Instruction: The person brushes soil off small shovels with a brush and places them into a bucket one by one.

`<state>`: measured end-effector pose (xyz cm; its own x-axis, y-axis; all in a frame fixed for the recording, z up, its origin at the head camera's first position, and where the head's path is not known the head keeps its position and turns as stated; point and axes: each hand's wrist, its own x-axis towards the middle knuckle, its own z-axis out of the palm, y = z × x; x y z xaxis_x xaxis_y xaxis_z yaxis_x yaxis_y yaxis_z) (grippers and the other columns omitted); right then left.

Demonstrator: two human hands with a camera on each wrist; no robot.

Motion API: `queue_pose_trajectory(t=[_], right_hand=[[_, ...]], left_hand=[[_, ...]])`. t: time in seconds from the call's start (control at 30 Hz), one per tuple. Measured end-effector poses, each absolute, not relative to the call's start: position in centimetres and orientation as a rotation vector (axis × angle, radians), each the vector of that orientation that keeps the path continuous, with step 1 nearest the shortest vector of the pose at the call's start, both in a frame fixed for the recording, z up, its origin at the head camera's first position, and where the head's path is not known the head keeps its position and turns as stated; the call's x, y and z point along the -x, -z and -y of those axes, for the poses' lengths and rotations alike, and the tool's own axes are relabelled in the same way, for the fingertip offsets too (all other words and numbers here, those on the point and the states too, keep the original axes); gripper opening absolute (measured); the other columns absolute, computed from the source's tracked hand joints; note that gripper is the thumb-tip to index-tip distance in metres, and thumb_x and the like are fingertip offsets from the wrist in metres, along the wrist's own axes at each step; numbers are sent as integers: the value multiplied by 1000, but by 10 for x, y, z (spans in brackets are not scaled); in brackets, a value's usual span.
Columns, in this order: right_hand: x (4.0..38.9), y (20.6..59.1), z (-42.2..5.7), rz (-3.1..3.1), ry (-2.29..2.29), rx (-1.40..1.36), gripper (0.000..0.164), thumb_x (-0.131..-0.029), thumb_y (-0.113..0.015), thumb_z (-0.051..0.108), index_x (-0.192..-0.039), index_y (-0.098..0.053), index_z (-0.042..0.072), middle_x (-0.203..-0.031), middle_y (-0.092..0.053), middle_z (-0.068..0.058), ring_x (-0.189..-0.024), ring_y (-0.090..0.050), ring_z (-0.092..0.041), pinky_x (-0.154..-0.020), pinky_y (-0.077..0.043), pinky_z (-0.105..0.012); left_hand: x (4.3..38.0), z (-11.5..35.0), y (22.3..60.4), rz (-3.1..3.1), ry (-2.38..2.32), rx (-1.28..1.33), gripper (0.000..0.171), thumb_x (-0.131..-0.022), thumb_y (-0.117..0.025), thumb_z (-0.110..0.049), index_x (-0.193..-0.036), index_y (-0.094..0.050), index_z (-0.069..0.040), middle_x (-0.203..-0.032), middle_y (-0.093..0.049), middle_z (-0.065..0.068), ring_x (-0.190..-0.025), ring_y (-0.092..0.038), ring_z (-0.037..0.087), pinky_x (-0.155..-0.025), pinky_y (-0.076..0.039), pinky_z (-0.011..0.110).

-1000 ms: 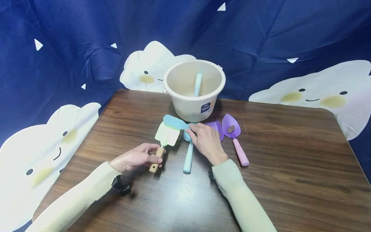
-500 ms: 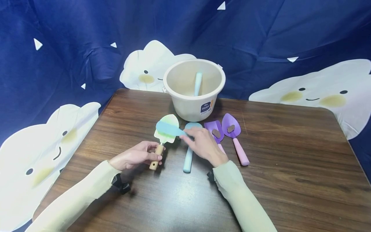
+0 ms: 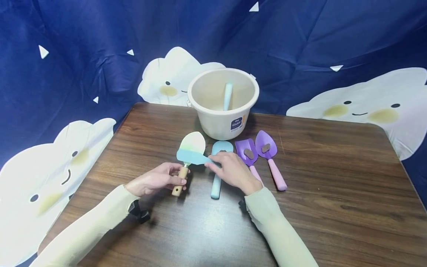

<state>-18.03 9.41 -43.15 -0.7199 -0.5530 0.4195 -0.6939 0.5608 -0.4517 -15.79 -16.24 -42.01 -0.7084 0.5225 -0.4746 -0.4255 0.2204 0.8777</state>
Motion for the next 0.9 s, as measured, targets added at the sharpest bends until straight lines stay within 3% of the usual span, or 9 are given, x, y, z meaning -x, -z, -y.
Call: queue_pose_trajectory(t=[0.17,0.57,0.9], right_hand=[[181,431,-94,2556,-870,-1018,23,-87,-71,23,-105,-74,7,-71,-60,4,-60,-50,-9,-57,-47,-25],[187,428,-100,2509,-757,-796,24,-86,-73,28,-104,-76,12,-81,-70,-1,-66,-65,-19,-57,-53,-38],[191,425,-101,2440,-712,-652,25,-87,-72,28,-104,-75,11,-77,-67,-3,-58,-59,-22,-47,-46,-37]], left_hand=[[157,161,420,-1725,-1601,-88,40,-88,-60,2,-122,-44,15,-97,-58,13,-80,-66,20,-73,-60,35],[153,162,419,-1722,-1580,-108,35,-88,-62,0,-117,-46,12,-95,-58,9,-80,-66,19,-71,-59,32],[151,163,417,-1704,-1582,-119,36,-88,-62,0,-117,-46,12,-92,-59,7,-79,-66,18,-72,-59,31]])
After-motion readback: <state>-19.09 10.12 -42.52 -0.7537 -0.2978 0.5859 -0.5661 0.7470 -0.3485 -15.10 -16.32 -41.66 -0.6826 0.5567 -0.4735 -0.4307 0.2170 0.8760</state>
